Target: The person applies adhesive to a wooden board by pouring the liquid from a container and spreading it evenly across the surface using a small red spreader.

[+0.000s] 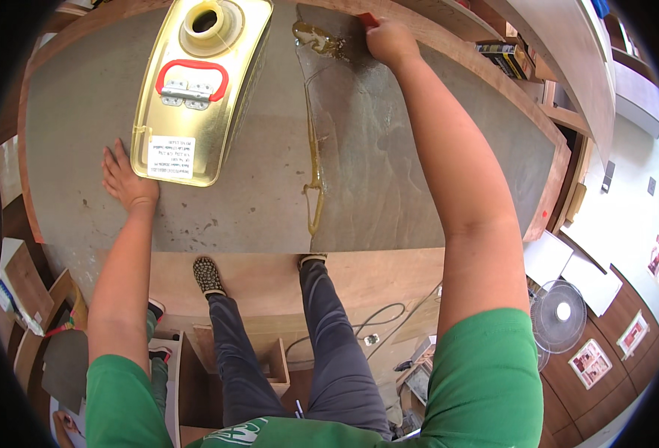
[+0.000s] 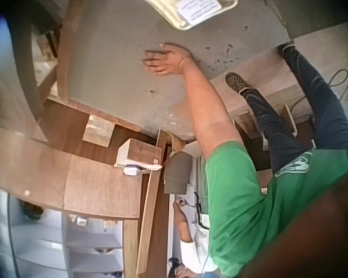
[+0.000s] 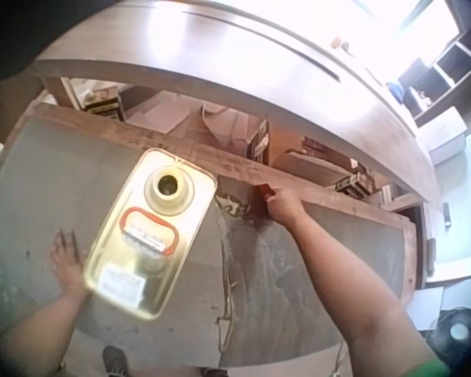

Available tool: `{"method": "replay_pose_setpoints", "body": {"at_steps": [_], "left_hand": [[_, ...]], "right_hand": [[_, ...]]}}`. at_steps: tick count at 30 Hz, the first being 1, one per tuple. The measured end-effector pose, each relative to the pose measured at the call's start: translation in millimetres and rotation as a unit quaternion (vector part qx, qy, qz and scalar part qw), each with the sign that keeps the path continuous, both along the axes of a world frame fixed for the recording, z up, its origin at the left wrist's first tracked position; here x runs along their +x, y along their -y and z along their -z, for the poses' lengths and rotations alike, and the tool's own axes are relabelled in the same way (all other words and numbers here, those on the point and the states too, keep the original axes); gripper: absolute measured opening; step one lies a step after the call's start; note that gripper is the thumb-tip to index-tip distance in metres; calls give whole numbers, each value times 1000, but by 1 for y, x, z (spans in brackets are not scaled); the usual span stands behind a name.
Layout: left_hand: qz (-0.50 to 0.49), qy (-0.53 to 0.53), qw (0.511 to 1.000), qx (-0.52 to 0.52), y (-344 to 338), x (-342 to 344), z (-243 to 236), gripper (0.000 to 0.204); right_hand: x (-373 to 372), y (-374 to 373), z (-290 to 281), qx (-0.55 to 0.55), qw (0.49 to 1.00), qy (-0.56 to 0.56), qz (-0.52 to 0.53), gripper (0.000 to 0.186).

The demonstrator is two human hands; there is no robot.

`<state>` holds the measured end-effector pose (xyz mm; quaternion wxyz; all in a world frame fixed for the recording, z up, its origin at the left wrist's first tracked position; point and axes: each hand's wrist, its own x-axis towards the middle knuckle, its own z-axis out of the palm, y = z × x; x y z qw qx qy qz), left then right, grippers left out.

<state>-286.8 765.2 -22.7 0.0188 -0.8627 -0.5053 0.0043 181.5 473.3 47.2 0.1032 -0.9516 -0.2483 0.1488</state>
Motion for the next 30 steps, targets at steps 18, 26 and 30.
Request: {"method": "replay_pose_setpoints", "body": {"at_steps": [18, 26, 30], "left_hand": [[4, 23, 1000, -13, 2, 3, -7, 71], [8, 31, 999, -11, 8, 3, -6, 65], [8, 26, 1000, -14, 6, 3, -6, 66]], "right_hand": [[-46, -29, -22, -19, 983, -20, -179, 32], [-181, 38, -22, -14, 971, 49, -234, 39], [-250, 66, -32, -6, 969, 17, -246, 35]]}}
